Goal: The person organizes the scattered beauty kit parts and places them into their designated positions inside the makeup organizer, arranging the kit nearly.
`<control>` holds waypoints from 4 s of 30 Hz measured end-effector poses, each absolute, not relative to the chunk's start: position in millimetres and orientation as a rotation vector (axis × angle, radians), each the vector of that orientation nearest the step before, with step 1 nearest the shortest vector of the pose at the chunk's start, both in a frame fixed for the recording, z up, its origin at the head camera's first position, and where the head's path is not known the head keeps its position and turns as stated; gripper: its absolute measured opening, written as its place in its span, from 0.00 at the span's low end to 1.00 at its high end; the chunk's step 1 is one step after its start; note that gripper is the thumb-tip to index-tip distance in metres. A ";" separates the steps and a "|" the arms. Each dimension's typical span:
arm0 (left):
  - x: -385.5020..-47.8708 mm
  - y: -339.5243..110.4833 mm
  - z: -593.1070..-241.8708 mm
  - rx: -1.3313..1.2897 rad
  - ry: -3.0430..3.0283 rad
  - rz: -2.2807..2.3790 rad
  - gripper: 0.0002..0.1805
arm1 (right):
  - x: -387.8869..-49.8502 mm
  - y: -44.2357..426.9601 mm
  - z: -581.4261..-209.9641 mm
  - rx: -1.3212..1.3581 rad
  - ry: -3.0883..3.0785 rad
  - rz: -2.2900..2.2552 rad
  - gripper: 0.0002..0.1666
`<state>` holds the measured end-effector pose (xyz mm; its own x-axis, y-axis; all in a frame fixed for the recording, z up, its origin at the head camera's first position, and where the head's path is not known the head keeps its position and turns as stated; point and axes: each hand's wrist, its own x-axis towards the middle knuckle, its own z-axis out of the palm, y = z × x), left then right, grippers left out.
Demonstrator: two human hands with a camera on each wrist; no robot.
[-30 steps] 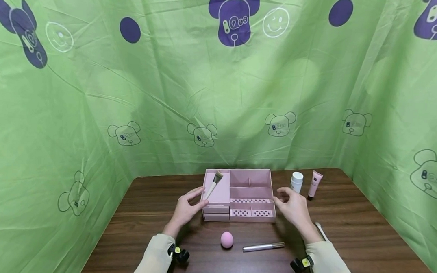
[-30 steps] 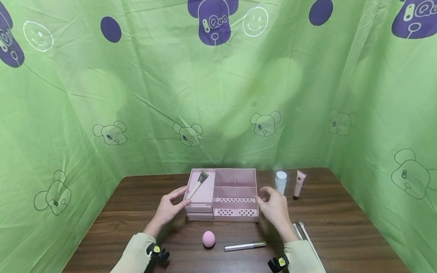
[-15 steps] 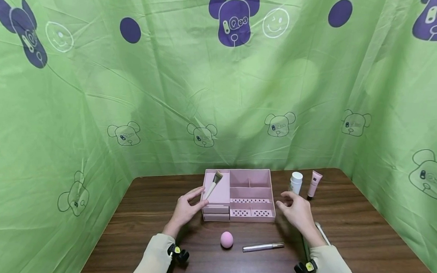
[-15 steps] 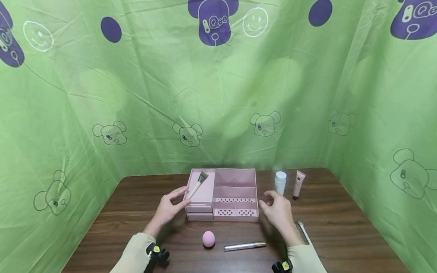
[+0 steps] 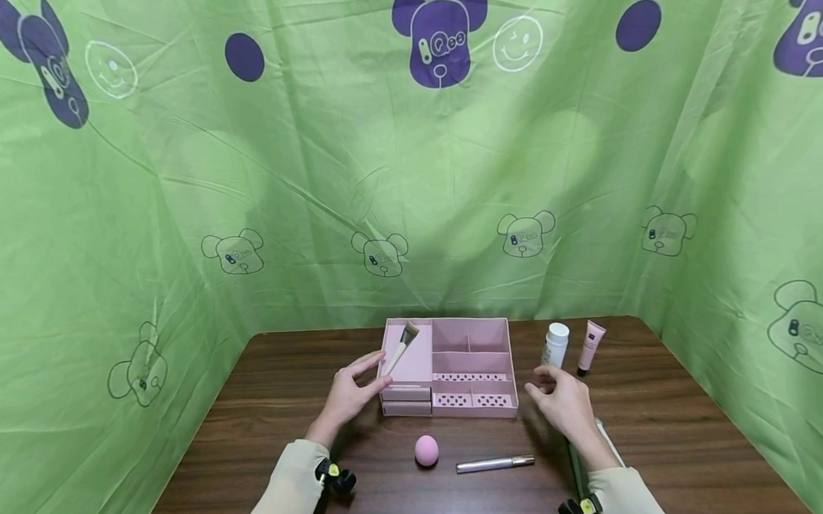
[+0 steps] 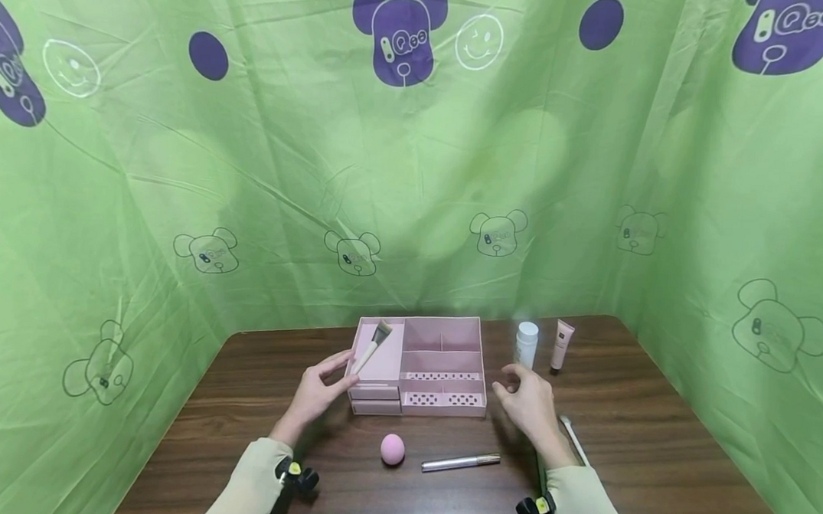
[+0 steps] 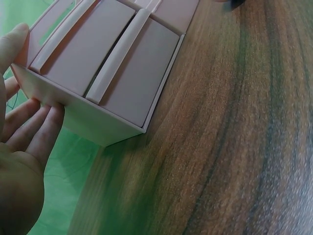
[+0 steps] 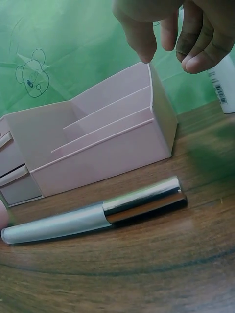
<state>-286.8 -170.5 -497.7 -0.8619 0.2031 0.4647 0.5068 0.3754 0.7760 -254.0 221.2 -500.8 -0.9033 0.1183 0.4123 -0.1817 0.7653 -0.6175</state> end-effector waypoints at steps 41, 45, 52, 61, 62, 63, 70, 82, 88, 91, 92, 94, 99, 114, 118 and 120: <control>-288.4 -171.3 -500.8 -0.648 -2.332 -1.456 0.28 | -233.6 256.5 -519.1 -0.099 -2.610 0.794 0.16; -288.7 -171.0 -500.2 -0.643 -2.326 -1.461 0.28 | -231.9 259.1 -519.6 -0.118 -2.655 0.781 0.18; -288.7 -171.3 -500.0 -0.635 -2.341 -1.458 0.28 | -230.3 261.8 -522.7 -0.153 -2.734 0.773 0.19; -289.5 -171.6 -498.0 -0.643 -2.340 -1.468 0.28 | -228.0 261.8 -524.4 -0.126 -2.774 0.744 0.18; -289.3 -171.7 -498.1 -0.643 -2.340 -1.470 0.28 | -227.9 261.9 -525.2 -0.126 -2.779 0.741 0.18; -288.9 -171.7 -498.1 -0.640 -2.342 -1.468 0.28 | -227.6 262.1 -525.8 -0.127 -2.784 0.739 0.18; -287.3 -171.5 -499.1 -0.627 -2.354 -1.466 0.28 | -226.8 263.5 -532.1 -0.122 -2.776 0.729 0.18; -288.3 -171.4 -500.7 -0.649 -2.332 -1.482 0.28 | -225.7 263.1 -532.6 -0.117 -2.781 0.727 0.18; -289.1 -171.6 -497.4 -0.654 -2.328 -1.475 0.28 | -226.7 261.5 -528.6 -0.104 -2.778 0.719 0.18; -289.2 -171.7 -496.5 -0.646 -2.340 -1.469 0.28 | -226.8 261.1 -529.0 -0.100 -2.779 0.721 0.18; -289.1 -171.8 -496.4 -0.643 -2.343 -1.469 0.28 | -226.7 260.8 -529.3 -0.101 -2.780 0.721 0.18; -289.1 -172.0 -496.9 -0.641 -2.346 -1.468 0.28 | -226.6 260.3 -530.1 -0.098 -2.784 0.720 0.17; -288.6 -172.2 -499.3 -0.642 -2.346 -1.480 0.28 | -225.3 259.2 -531.8 -0.089 -2.807 0.709 0.17; -286.3 -171.2 -498.6 -0.641 -2.342 -1.476 0.28 | -222.8 255.9 -529.7 -0.021 -2.873 0.658 0.14; -286.6 -170.5 -497.9 -0.636 -2.344 -1.473 0.28 | -223.4 254.5 -528.9 0.000 -2.873 0.644 0.14; -286.5 -170.1 -497.6 -0.631 -2.346 -1.474 0.28 | -223.7 253.9 -528.5 0.007 -2.875 0.638 0.14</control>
